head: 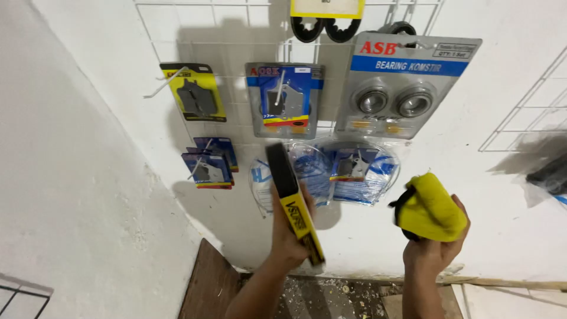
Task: Cleaning a motorcycle CVT belt using a yellow cloth.
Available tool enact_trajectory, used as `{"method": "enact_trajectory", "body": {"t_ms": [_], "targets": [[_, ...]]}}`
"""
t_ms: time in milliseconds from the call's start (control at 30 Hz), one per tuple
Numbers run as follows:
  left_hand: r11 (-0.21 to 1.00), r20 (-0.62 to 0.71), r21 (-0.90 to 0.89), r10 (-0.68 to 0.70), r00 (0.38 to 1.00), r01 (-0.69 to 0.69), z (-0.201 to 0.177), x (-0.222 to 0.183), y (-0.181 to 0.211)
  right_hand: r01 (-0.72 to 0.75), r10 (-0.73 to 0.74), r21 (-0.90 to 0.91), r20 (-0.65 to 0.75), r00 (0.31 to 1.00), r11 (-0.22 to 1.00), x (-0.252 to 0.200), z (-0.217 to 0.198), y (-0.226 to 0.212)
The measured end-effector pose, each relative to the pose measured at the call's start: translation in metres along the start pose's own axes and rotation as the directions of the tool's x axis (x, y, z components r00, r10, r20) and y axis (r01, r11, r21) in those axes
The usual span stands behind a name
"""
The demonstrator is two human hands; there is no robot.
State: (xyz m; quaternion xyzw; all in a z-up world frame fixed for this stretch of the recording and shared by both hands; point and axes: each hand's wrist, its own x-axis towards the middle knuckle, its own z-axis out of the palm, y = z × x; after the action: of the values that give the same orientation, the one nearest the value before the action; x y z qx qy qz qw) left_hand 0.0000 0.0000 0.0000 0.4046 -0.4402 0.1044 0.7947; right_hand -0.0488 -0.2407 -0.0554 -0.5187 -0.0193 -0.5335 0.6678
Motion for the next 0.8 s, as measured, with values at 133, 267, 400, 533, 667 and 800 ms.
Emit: {"method": "enact_trajectory", "body": {"t_ms": [133, 267, 400, 533, 667, 800], "targets": [[0.715, -0.074, -0.584, -0.518, 0.852, 0.385, -0.008, -0.046, -0.029, -0.307, 0.333, 0.285, -0.047, 0.942, 0.908, -0.002, -0.040, 0.032], [0.670, -0.253, -0.574, -0.692, 0.676, 0.471, -0.041, -0.101, -0.045, -0.495, 0.445, 0.310, 0.221, 0.868, 0.812, 0.006, -0.011, -0.014], [0.638, -0.108, -0.712, -0.511, 0.853, 0.292, -0.070, -0.137, -0.070, -0.468, 0.401, 0.096, 0.384, 0.832, 0.879, -0.006, -0.049, 0.024], [0.494, 0.141, -0.798, -0.400, 0.905, 0.343, -0.047, -0.112, -0.034, -0.248, 0.328, -0.225, 0.480, 0.813, 0.942, -0.023, -0.058, 0.014], [0.316, 0.419, -0.744, -0.466, 0.779, 0.589, -0.028, -0.119, -0.045, -0.036, 0.249, -0.522, 0.345, 0.905, 0.852, -0.029, -0.018, -0.029], [-0.038, 0.654, -0.506, -0.669, 0.354, 0.862, -0.056, -0.158, -0.117, 0.381, -0.102, -0.480, 0.510, 0.854, 0.791, -0.064, -0.045, 0.011]]}}
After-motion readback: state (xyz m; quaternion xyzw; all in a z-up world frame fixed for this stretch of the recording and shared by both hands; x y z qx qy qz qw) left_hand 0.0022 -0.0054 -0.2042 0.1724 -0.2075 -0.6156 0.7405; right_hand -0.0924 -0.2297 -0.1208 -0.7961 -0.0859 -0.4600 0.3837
